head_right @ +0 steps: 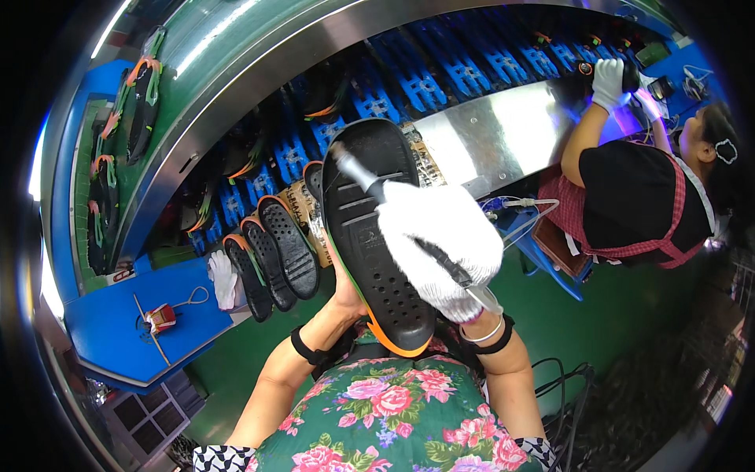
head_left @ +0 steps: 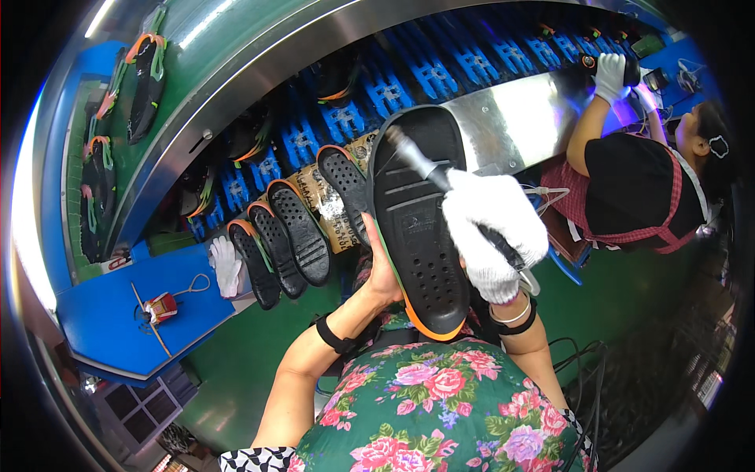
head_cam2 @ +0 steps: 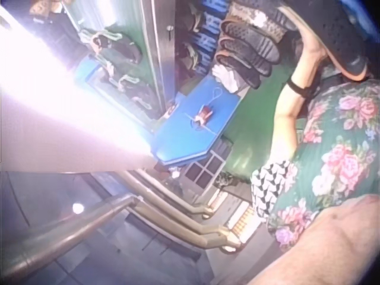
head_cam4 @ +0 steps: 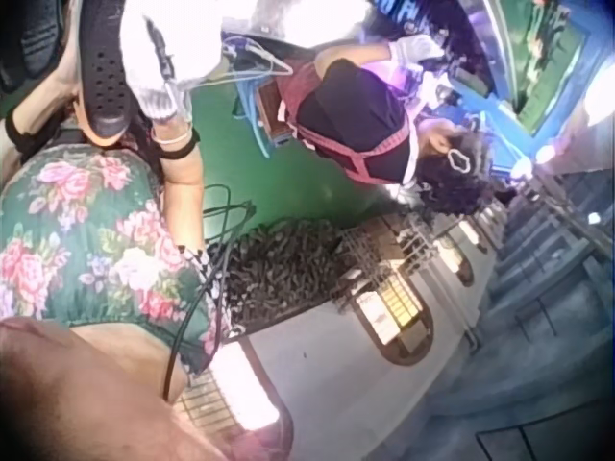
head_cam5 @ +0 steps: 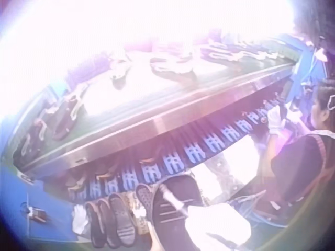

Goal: Applying glue to the bottom of shoe soles using a brush.

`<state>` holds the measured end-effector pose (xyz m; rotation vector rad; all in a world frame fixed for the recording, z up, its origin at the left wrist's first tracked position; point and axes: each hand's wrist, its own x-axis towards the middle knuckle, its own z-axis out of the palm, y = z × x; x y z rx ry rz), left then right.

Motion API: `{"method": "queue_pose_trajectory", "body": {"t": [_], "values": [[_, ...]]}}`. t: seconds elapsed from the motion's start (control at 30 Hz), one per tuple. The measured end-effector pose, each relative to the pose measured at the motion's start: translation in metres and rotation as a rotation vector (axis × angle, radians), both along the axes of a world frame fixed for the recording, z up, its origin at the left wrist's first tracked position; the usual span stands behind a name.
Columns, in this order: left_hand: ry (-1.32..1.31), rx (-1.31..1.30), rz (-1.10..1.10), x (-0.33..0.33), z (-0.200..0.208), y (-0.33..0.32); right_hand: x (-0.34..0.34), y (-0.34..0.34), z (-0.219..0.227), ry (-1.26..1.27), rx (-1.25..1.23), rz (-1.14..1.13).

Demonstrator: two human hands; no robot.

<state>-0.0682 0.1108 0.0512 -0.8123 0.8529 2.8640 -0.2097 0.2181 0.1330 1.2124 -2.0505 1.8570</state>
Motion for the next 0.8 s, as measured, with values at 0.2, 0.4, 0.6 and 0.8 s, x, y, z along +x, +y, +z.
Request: {"method": "queue_pose_trajectory", "body": {"t": [0.2, 0.4, 0.6, 0.8], "values": [[0.010, -0.004, -0.038, -0.003, -0.007, 0.000, 0.011, 0.001, 0.006, 0.185, 0.158, 0.156], [0.064, 0.061, 0.015, 0.008, -0.031, 0.003, 0.002, 0.012, -0.005, -0.007, 0.040, 0.038], [0.063, -0.112, -0.140, 0.005, -0.038, -0.007, 0.018, 0.014, -0.004, 0.094, 0.144, 0.208], [0.400, 0.347, 0.095, -0.008, -0.058, -0.009, 0.012, 0.011, -0.008, 0.078, 0.060, 0.105]]}}
